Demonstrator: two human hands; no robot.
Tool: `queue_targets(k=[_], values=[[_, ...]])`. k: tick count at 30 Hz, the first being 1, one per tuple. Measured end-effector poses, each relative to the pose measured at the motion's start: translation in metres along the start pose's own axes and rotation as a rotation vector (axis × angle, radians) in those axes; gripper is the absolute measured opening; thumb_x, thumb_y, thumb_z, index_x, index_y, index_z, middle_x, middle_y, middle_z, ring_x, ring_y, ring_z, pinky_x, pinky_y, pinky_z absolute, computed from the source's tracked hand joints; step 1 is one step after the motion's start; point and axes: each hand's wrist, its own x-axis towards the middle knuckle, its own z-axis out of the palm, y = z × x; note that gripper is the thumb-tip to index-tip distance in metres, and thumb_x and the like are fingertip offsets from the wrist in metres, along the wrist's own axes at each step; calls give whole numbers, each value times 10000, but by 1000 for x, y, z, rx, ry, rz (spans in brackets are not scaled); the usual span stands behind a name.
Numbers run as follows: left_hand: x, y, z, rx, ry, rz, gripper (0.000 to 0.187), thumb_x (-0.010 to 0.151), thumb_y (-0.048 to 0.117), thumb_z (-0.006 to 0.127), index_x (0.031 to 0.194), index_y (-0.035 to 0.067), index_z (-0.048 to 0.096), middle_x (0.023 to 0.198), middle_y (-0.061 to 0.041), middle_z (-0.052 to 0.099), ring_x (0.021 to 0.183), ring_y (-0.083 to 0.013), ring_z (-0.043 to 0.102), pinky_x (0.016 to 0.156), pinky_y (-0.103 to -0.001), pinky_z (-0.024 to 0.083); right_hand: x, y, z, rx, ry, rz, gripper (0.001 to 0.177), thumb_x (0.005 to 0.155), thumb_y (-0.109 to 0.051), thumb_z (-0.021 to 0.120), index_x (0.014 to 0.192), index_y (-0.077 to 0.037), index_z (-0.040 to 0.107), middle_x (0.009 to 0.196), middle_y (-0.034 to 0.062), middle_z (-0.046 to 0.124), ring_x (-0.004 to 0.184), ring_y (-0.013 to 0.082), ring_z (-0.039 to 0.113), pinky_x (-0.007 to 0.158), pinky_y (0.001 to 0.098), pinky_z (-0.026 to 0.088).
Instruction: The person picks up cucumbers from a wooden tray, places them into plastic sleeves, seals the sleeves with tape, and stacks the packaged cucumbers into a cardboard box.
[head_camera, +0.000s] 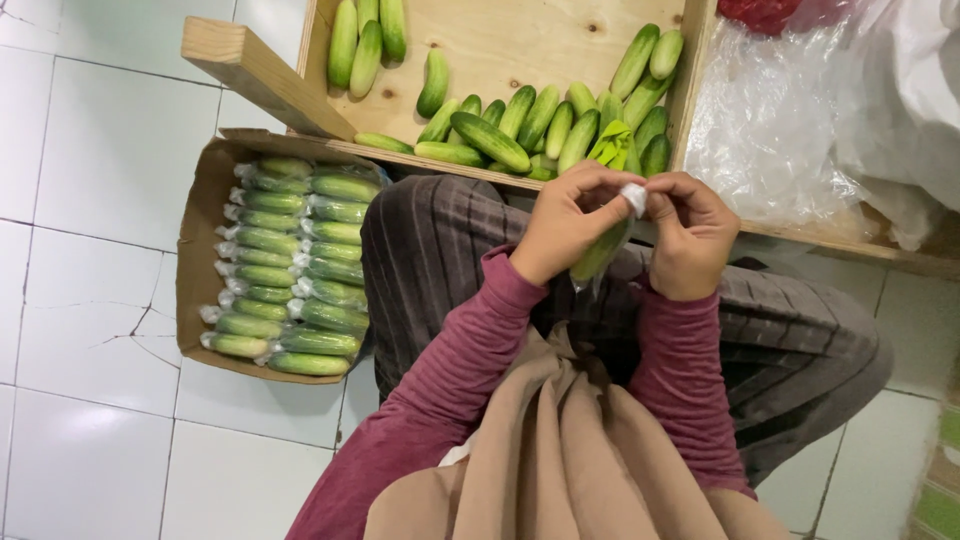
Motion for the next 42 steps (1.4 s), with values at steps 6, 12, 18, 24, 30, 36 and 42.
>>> queue_targets(k=[6, 12, 18, 24, 30, 36, 42], values=[[-8, 13, -2, -180, -229, -211, 485, 953, 112, 768, 1411, 70, 613, 1250, -32, 644, 1080, -82, 672, 942, -248, 597, 4, 1, -8, -45, 65, 10, 78, 1066, 31, 681, 1002, 75, 677, 948, 153, 662, 869, 129, 538, 772, 295, 474], [-8, -5, 1, -179, -157, -256, 456, 913, 156, 824, 1329, 62, 665, 1103, -77, 698, 944, -87, 720, 825, -249, 632, 5, -1, -10, -136, 140, -8, 78, 1095, 48, 655, 1033, 89, 678, 849, 165, 640, 766, 166, 568, 722, 292, 482], [-8, -27, 3, -268, 70, -250, 539, 793, 120, 917, 1282, 76, 694, 1005, -61, 659, 848, -105, 722, 740, -248, 648, 9, -22, 13, 249, 126, 423, 212, 1108, -174, 532, 1232, -26, 618, 1083, 60, 721, 967, 62, 678, 758, 163, 561], [-3, 19, -9, -233, 381, -223, 635, 713, 236, 953, 1245, 70, 649, 930, 31, 520, 791, -37, 636, 690, -200, 625, -7, -21, 14, 665, -244, 826, 464, 1096, -350, 435, 1264, 31, 641, 1157, 209, 726, 1045, 322, 754, 913, 488, 643], [-10, 54, -41, 55, 406, -38, 490, 818, 380, 801, 1178, 137, 577, 876, 40, 475, 738, -80, 512, 733, -261, 513, -3, -28, 22, 541, -535, 920, 648, 994, -428, 633, 1361, 103, 579, 1226, 258, 688, 1067, 361, 714, 913, 460, 623], [-21, 50, -78, 225, 558, 18, 486, 781, 443, 788, 1145, 179, 602, 928, 18, 455, 756, -78, 527, 661, -226, 551, -10, -49, 67, 210, -732, 765, 626, 892, -279, 723, 1347, 118, 557, 1103, 242, 679, 1023, 314, 706, 947, 391, 623], [-55, 74, -143, 227, 736, 158, 427, 973, 565, 538, 1114, 167, 600, 824, 72, 488, 651, -51, 465, 616, -218, 449, -20, -63, 137, 132, -879, 742, 504, 932, -218, 705, 1316, 90, 600, 1060, 154, 663, 964, 287, 727, 906, 372, 654]])
